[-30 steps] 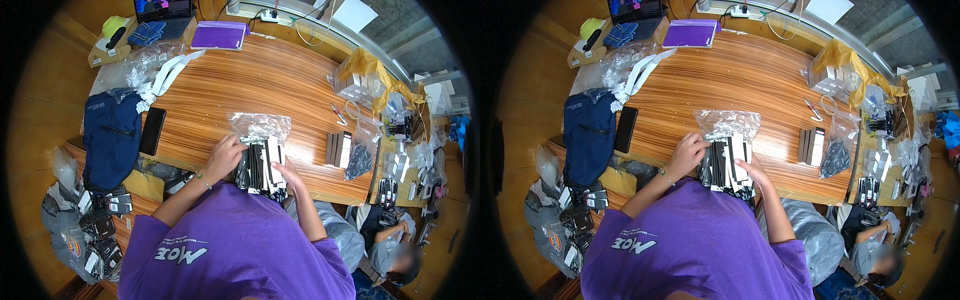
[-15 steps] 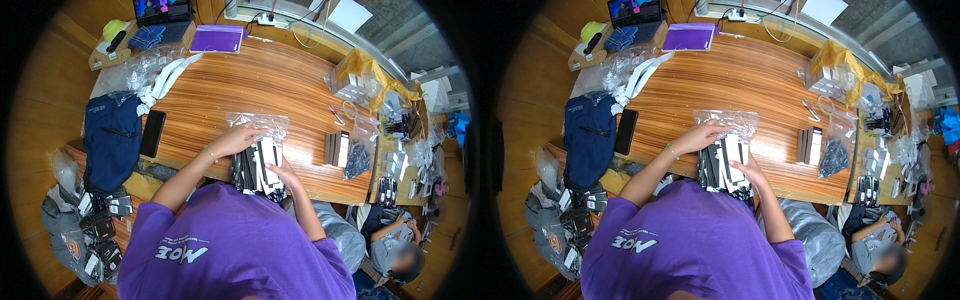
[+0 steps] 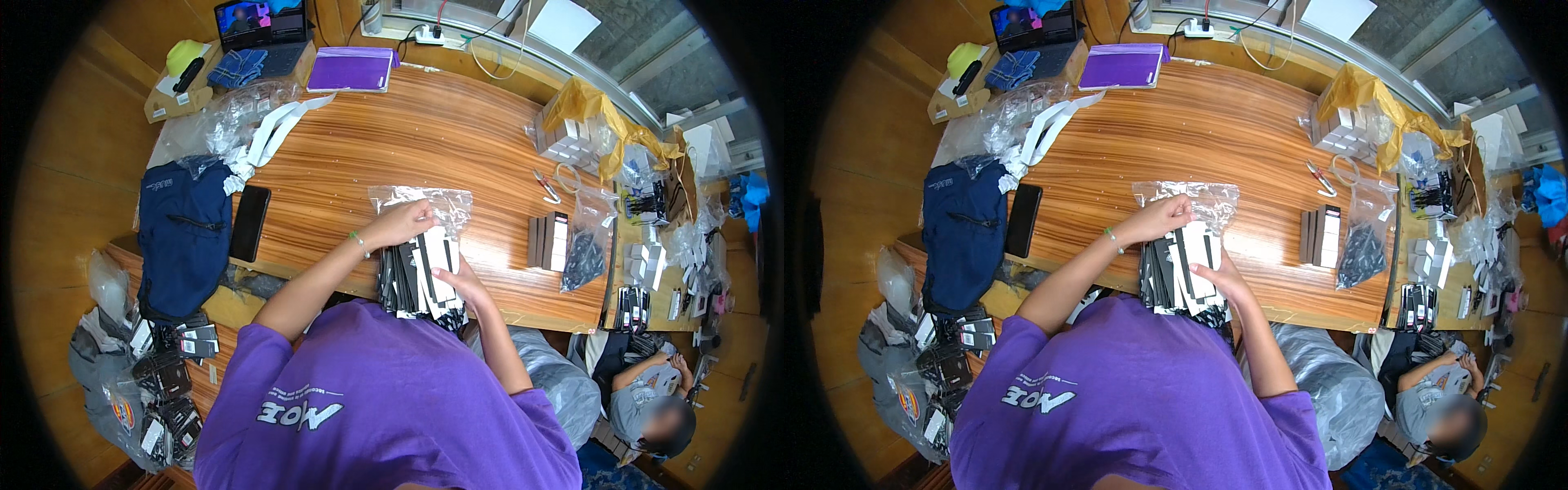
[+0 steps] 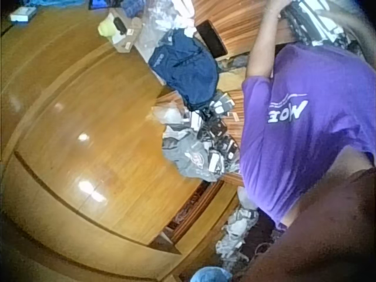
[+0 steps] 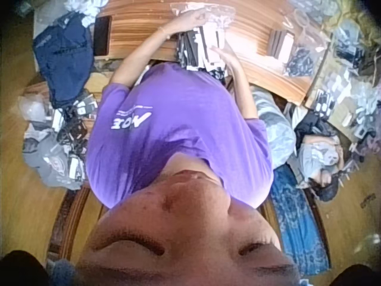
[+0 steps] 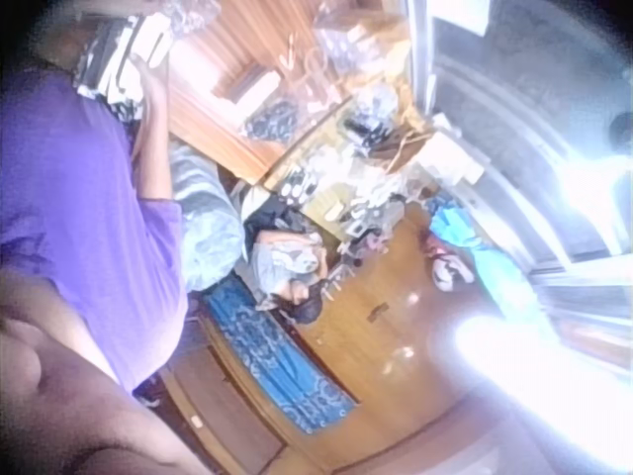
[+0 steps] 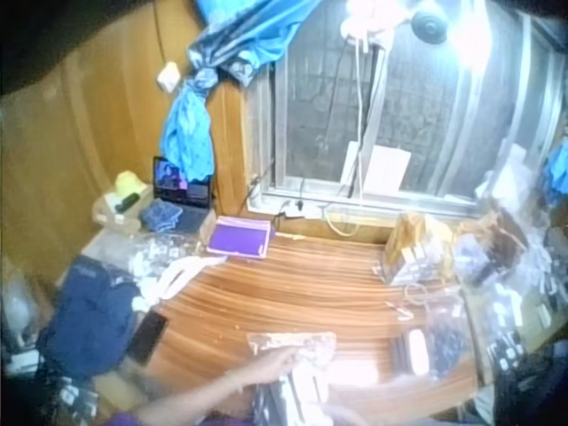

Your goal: The person gathers small black rectangular items, places them into a clear plastic bag, and seals it. They repeat this process with additional items, stacking the sealed bags on the table.

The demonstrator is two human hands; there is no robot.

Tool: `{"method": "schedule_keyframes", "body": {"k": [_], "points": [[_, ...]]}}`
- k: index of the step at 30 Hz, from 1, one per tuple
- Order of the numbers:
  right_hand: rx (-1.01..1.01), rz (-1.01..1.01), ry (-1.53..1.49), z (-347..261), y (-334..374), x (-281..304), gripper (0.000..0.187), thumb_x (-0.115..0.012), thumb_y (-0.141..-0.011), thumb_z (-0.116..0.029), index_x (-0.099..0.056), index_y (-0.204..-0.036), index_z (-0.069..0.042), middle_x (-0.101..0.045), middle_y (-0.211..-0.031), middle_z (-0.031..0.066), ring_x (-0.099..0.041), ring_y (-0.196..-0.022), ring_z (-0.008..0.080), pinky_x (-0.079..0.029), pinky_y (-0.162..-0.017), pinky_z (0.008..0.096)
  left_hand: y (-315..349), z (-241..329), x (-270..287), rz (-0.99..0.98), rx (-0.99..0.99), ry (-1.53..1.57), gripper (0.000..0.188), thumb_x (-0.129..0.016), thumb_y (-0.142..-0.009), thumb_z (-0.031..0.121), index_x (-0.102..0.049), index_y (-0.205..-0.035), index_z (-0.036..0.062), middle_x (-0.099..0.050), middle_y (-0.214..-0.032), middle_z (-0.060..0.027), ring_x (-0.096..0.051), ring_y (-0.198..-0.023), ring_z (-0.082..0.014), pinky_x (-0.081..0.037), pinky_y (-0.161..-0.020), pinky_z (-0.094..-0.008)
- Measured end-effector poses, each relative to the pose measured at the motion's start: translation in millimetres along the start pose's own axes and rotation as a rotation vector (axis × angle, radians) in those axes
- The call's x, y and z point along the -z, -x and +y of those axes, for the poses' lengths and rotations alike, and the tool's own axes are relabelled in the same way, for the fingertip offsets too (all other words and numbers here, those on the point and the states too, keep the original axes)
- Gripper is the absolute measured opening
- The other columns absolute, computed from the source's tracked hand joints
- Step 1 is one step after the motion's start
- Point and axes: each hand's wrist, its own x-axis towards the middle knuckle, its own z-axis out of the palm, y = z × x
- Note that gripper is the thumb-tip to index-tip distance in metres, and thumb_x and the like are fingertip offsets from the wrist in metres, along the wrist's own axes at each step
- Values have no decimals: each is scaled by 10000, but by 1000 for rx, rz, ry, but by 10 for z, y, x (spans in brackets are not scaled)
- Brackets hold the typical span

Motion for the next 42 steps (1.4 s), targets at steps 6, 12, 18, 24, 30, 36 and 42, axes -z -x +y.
{"method": "schedule_keyframes", "body": {"k": [6, 12, 18, 24, 30, 36, 42], "points": [[6, 4, 17, 55, -16, 21, 825, -705, -743, -225, -221, -1354, 46, -439, -1272, 211, -453, -1159, 262, -375, -966, 330, -3, 192, 259, -146, -41, -5, 172, -617, -786, 134, -482, -872, 70, -428, -651, -35, -446, -621, -146, -383, -571, -278], [-9, 7, 13, 54, -11, 14, 818, -692, -753, -226, -210, -1358, 40, -446, -1263, 212, -472, -1140, 262, -404, -943, 334, -16, 178, 204, 58, -492, -452, 66, -557, -751, 49, -543, -815, 42, -539, -843, -94, -587, -714, -276, -470, -631, -379], [-24, -11, -8, -74, 56, -19, 827, -699, -750, -239, -212, -1357, 40, -437, -1269, 216, -459, -1153, 265, -397, -950, 336, 42, 244, 183, -15, -590, -610, 67, -519, -766, 65, -565, -802, 33, -549, -952, -110, -626, -689, -275, -511, -590, -369], [-28, -7, -7, -26, 50, -4, 832, -704, -746, -255, -220, -1361, 29, -429, -1281, 206, -441, -1171, 262, -376, -967, 334, 19, 159, 164, 13, -681, -715, 103, -519, -766, 95, -583, -811, 28, -544, -922, -136, -635, -701, -281, -529, -572, -349], [-21, -8, -4, 22, 41, 10, 825, -704, -748, -260, -228, -1364, 15, -430, -1286, 189, -436, -1174, 255, -371, -967, 332, -11, 337, 154, 50, -717, -652, 259, -521, -759, 125, -628, -986, 63, -590, -941, -88, -614, -834, -255, -512, -673, -346], [-3, 2, -30, 41, 35, 12, 837, -729, -724, -254, -243, -1338, 44, -459, -1242, 206, -463, -1148, 266, -387, -960, 332, -84, 417, 167, -157, -621, -606, 259, -498, -775, 121, -627, -994, 74, -585, -927, -106, -607, -861, -267, -503, -709, -360], [-33, 19, -2, 18, 37, 11, 851, -724, -730, -252, -219, -1344, 49, -436, -1262, 217, -443, -1169, 275, -370, -978, 333, -84, 469, 61, -29, -650, -646, 210, -511, -771, 115, -606, -944, 44, -585, -935, -136, -624, -802, -301, -510, -670, -386]]}}
